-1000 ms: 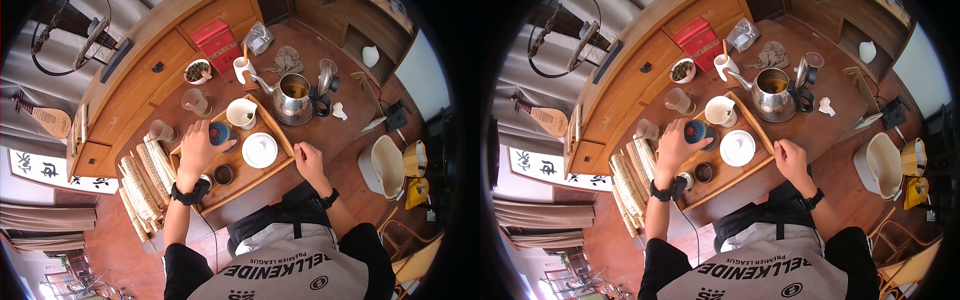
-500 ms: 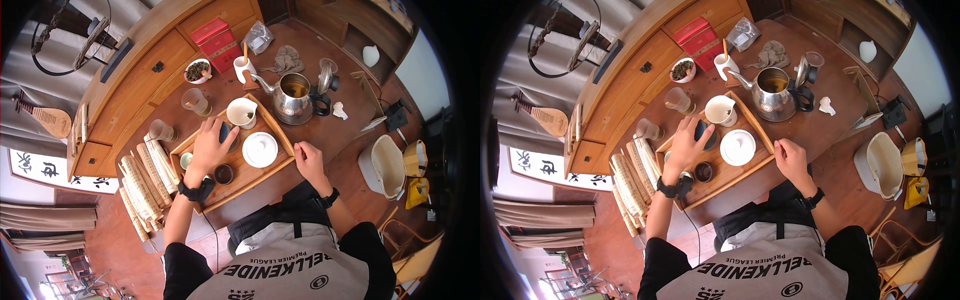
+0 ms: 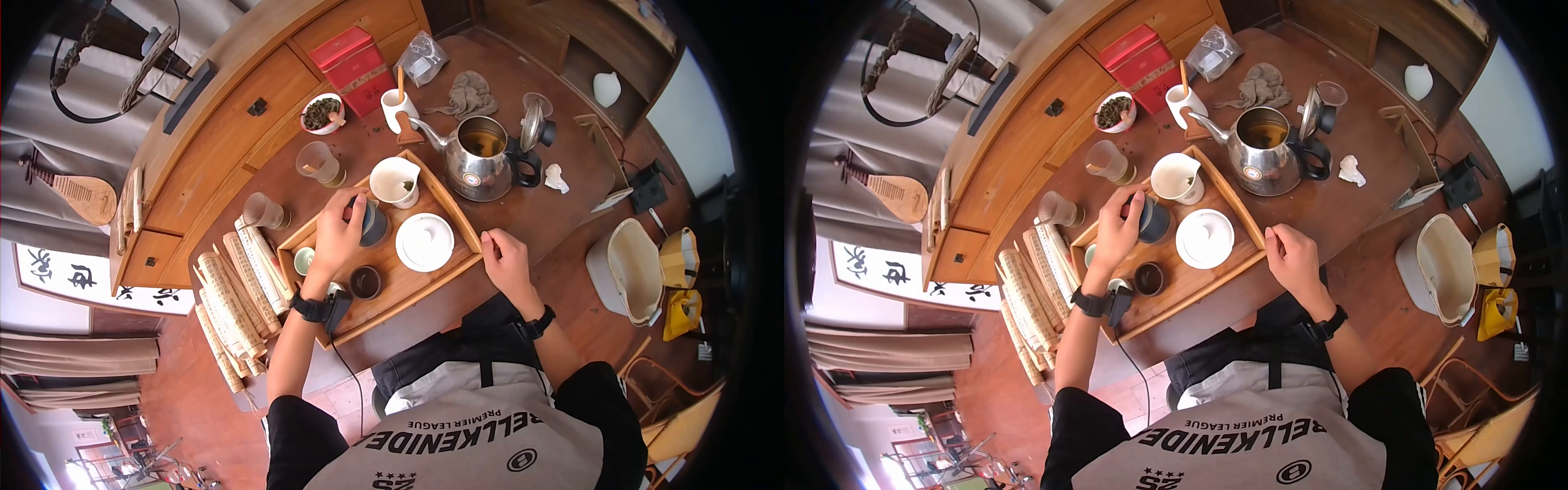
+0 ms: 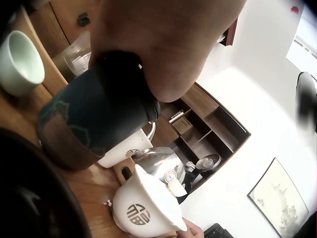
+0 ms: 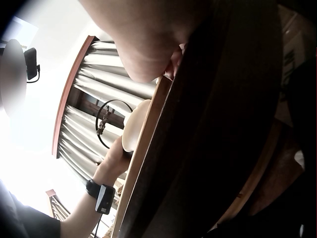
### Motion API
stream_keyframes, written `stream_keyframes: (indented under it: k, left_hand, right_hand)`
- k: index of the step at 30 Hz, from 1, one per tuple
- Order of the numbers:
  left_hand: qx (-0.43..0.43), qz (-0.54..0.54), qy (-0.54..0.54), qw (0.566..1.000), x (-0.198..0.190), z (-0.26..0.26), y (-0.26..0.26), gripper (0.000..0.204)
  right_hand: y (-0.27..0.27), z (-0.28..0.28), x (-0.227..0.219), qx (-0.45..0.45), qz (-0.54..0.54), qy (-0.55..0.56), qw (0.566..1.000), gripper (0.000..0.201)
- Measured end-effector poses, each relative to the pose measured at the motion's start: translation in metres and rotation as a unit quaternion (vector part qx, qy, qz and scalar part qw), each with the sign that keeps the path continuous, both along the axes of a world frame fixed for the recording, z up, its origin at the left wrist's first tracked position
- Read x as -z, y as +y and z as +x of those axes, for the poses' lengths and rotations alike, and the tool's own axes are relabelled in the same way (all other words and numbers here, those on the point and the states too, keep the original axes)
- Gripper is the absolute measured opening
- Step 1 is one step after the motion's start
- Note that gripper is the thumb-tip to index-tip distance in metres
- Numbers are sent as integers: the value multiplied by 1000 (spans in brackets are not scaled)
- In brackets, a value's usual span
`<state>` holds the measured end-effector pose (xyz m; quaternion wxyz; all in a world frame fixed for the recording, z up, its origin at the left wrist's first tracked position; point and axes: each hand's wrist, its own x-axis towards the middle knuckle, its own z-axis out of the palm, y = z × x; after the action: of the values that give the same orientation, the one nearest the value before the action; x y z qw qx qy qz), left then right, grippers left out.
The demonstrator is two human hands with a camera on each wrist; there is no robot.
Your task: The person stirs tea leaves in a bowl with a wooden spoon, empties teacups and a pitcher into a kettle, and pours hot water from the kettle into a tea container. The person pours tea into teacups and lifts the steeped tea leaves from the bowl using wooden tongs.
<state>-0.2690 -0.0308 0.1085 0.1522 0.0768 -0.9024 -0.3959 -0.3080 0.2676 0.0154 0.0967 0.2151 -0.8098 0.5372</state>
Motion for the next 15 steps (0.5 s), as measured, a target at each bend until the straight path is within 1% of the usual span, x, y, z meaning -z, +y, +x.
stream_keyframes:
  k: [6, 10, 15]
  left_hand:
    - [11, 42, -19, 999, 8, -1, -8, 24]
    - [10, 39, -15, 999, 12, -1, -11, 25]
    - [15, 93, -17, 995, 14, -2, -15, 26]
  right_hand:
    - [0, 0, 0, -4, -3, -5, 1000, 15]
    - [0, 0, 0, 0, 1, -6, 1000, 15]
    - [-1, 1, 0, -3, -4, -5, 1000, 15]
